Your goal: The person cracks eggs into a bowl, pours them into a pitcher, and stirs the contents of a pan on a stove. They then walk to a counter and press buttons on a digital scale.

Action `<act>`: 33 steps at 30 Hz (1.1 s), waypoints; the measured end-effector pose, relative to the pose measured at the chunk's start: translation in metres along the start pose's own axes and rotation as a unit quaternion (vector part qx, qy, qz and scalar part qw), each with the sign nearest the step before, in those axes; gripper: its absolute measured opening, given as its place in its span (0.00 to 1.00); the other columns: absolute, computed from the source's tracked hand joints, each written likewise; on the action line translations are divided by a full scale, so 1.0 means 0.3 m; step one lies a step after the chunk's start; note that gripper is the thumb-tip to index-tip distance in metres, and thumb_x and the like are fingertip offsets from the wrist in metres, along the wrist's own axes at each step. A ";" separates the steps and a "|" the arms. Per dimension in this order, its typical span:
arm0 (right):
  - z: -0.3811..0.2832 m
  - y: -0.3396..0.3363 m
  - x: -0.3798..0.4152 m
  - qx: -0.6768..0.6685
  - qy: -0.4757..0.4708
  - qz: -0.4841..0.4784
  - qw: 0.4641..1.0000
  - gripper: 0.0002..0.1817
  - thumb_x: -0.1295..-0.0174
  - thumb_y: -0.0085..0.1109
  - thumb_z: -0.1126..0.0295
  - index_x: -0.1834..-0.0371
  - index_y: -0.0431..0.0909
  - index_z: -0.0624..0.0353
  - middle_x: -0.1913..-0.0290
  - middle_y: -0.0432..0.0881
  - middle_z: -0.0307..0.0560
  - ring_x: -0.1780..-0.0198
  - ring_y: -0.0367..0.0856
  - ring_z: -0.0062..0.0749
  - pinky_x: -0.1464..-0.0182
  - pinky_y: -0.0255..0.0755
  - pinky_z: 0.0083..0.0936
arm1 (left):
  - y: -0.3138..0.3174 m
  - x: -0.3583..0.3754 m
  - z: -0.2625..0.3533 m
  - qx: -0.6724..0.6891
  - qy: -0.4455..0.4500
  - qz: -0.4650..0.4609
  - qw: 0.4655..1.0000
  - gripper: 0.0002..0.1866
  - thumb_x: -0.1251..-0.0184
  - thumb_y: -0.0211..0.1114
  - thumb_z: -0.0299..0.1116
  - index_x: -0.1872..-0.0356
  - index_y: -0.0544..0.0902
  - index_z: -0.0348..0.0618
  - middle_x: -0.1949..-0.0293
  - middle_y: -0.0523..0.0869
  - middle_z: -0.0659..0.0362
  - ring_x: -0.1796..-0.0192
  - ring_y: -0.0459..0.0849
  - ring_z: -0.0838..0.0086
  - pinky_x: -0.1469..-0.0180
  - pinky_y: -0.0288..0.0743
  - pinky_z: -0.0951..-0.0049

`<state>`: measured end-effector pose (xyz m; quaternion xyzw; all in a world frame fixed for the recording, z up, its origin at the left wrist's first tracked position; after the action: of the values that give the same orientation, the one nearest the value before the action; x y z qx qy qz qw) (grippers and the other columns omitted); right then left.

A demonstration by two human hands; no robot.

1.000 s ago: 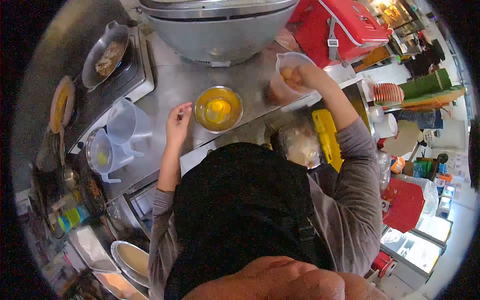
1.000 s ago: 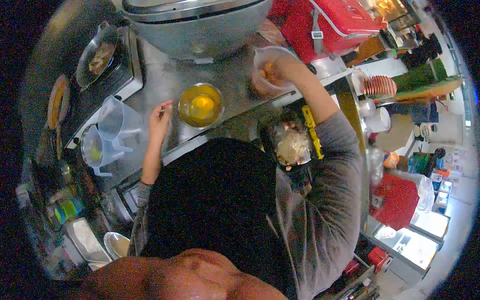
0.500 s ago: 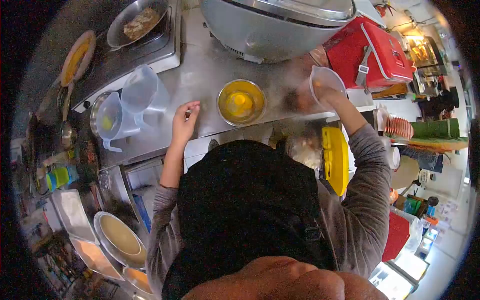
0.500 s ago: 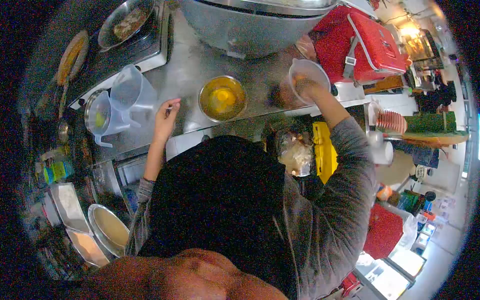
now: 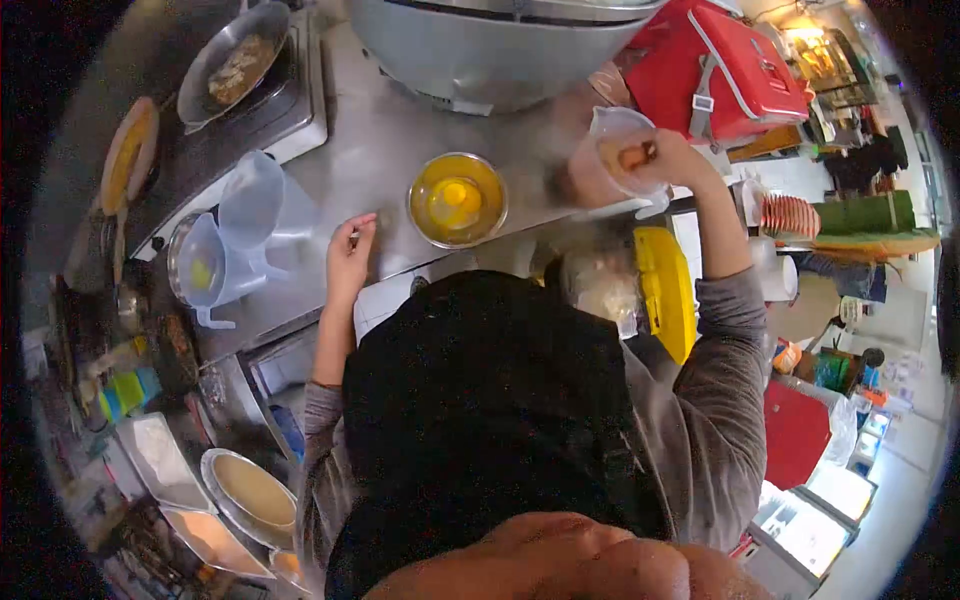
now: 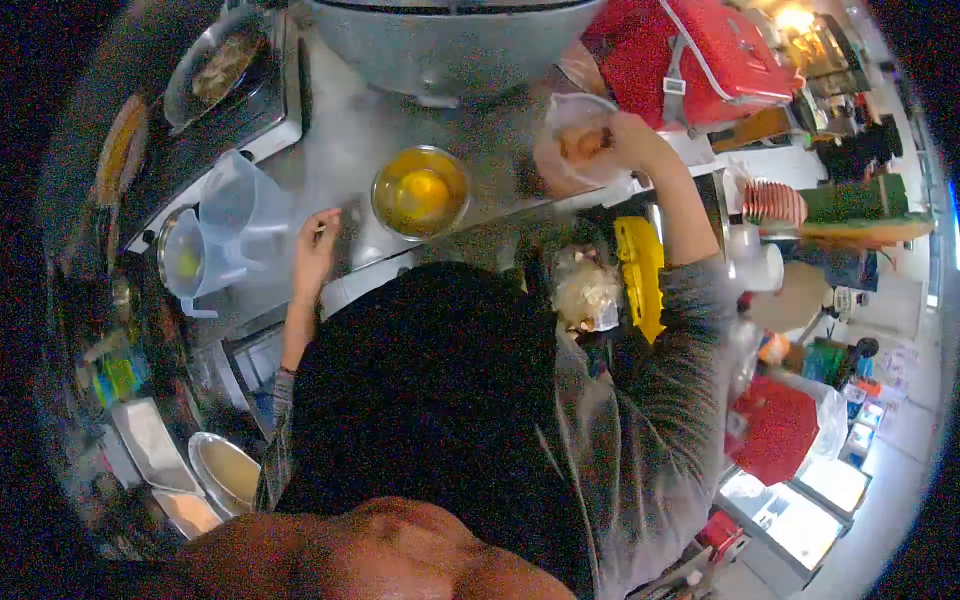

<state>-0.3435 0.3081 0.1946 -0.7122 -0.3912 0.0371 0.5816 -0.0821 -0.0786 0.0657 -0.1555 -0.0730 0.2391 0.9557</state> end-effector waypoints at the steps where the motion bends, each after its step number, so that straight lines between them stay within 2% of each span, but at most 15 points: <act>1: 0.036 0.001 -0.006 -0.022 -0.019 0.022 0.999 0.23 0.54 0.66 0.75 0.50 0.78 0.61 0.57 0.82 0.44 0.55 0.80 0.26 0.53 0.75 0.25 | 0.007 0.001 -0.012 -0.013 -0.019 -0.008 1.000 0.12 0.30 0.61 0.36 0.52 0.84 0.41 0.61 0.82 0.63 0.68 0.73 0.83 0.63 0.70 0.80; 3: 0.081 0.000 0.005 -0.096 -0.048 0.063 0.992 0.24 0.53 0.64 0.78 0.48 0.76 0.62 0.55 0.81 0.42 0.53 0.79 0.25 0.52 0.75 0.24 | 0.014 -0.004 -0.033 -0.040 -0.055 -0.020 0.998 0.12 0.30 0.62 0.36 0.52 0.84 0.41 0.61 0.82 0.63 0.67 0.73 0.83 0.62 0.69 0.81; 5: 0.113 -0.002 0.029 -0.200 -0.065 0.101 0.972 0.26 0.54 0.62 0.80 0.46 0.75 0.62 0.53 0.80 0.40 0.52 0.78 0.23 0.51 0.74 0.23 | 0.023 -0.010 -0.014 -0.031 -0.020 -0.019 0.999 0.12 0.30 0.62 0.36 0.52 0.83 0.41 0.61 0.82 0.63 0.66 0.74 0.83 0.61 0.70 0.81; 8: 0.133 -0.007 0.054 -0.302 -0.063 0.108 0.945 0.26 0.55 0.66 0.79 0.47 0.77 0.59 0.53 0.81 0.41 0.52 0.79 0.27 0.47 0.74 0.27 | 0.034 -0.023 -0.024 -0.020 0.018 -0.017 0.999 0.13 0.30 0.63 0.37 0.52 0.84 0.41 0.60 0.83 0.63 0.65 0.75 0.83 0.60 0.70 0.81; 11: 0.128 -0.024 0.089 -0.345 -0.065 0.140 0.926 0.28 0.56 0.66 0.80 0.45 0.75 0.59 0.52 0.80 0.39 0.50 0.78 0.26 0.45 0.73 0.26 | 0.044 -0.027 0.002 -0.019 0.030 -0.023 0.999 0.13 0.30 0.63 0.37 0.52 0.83 0.41 0.59 0.83 0.63 0.63 0.76 0.82 0.57 0.70 0.81; 14: 0.103 -0.034 0.120 -0.373 -0.124 0.199 0.898 0.30 0.55 0.65 0.81 0.44 0.74 0.59 0.48 0.79 0.40 0.46 0.76 0.26 0.43 0.72 0.26 | 0.057 -0.024 -0.010 -0.013 0.031 -0.027 0.999 0.13 0.30 0.63 0.37 0.52 0.83 0.40 0.58 0.83 0.62 0.59 0.76 0.81 0.54 0.70 0.80; 17: 0.120 -0.034 0.155 -0.353 -0.103 0.279 0.887 0.32 0.56 0.66 0.82 0.43 0.73 0.57 0.46 0.78 0.41 0.43 0.75 0.27 0.42 0.71 0.26 | 0.066 -0.022 -0.024 -0.010 0.018 -0.038 0.999 0.13 0.30 0.63 0.36 0.52 0.83 0.39 0.57 0.83 0.62 0.56 0.76 0.80 0.51 0.70 0.79; 20: 0.079 -0.048 0.193 -0.329 -0.072 0.317 0.887 0.32 0.57 0.66 0.84 0.43 0.73 0.57 0.44 0.76 0.41 0.41 0.73 0.29 0.41 0.70 0.28 | 0.072 -0.023 -0.045 -0.003 0.007 -0.045 0.999 0.13 0.30 0.63 0.36 0.52 0.83 0.39 0.56 0.83 0.61 0.55 0.76 0.80 0.50 0.70 0.79; 23: 0.052 -0.073 0.210 -0.194 -0.099 0.354 0.909 0.33 0.57 0.65 0.85 0.42 0.73 0.56 0.44 0.76 0.40 0.40 0.72 0.31 0.40 0.69 0.29 | 0.070 -0.028 -0.054 0.000 0.018 -0.044 0.999 0.12 0.30 0.63 0.35 0.52 0.83 0.39 0.56 0.83 0.61 0.54 0.77 0.80 0.49 0.70 0.78; 26: 0.041 -0.074 0.219 -0.169 -0.108 0.372 0.906 0.33 0.57 0.63 0.85 0.41 0.73 0.57 0.45 0.76 0.40 0.40 0.72 0.32 0.39 0.69 0.32 | 0.068 -0.020 -0.054 0.008 -0.001 -0.038 0.999 0.12 0.30 0.63 0.35 0.52 0.83 0.39 0.56 0.83 0.61 0.54 0.77 0.79 0.49 0.70 0.78; 29: 0.151 -0.033 0.185 -0.342 -0.127 0.375 0.852 0.31 0.53 0.62 0.83 0.40 0.73 0.58 0.45 0.76 0.42 0.41 0.74 0.31 0.40 0.70 0.30 | 0.072 -0.010 -0.019 -0.003 0.009 -0.036 0.999 0.12 0.30 0.63 0.35 0.53 0.83 0.38 0.56 0.83 0.61 0.56 0.77 0.80 0.51 0.70 0.78; 32: 0.143 -0.006 0.171 -0.455 -0.065 0.289 0.840 0.29 0.49 0.60 0.82 0.39 0.72 0.60 0.44 0.76 0.44 0.43 0.75 0.29 0.40 0.70 0.27 | 0.065 0.003 -0.004 -0.015 -0.005 -0.033 0.999 0.12 0.30 0.63 0.35 0.53 0.83 0.38 0.56 0.83 0.61 0.57 0.77 0.80 0.52 0.70 0.79; 33: 0.147 -0.006 0.163 -0.407 -0.059 0.291 0.864 0.28 0.46 0.60 0.82 0.38 0.71 0.61 0.43 0.76 0.45 0.44 0.75 0.27 0.41 0.71 0.24 | 0.060 0.004 -0.009 -0.017 -0.016 -0.033 0.999 0.12 0.30 0.63 0.36 0.53 0.83 0.38 0.56 0.84 0.61 0.58 0.77 0.80 0.53 0.70 0.79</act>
<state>-0.3331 0.3727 0.2017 -0.9634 -0.1806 0.0844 0.1791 -0.0883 -0.0635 0.0573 -0.1649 -0.0977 0.2088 0.9590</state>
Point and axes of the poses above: each hand's wrist, its own x-axis away from the middle knuckle, its own y-axis out of the palm, z = x × y, the point moved 10 cm from there along -x, towards the middle knuckle
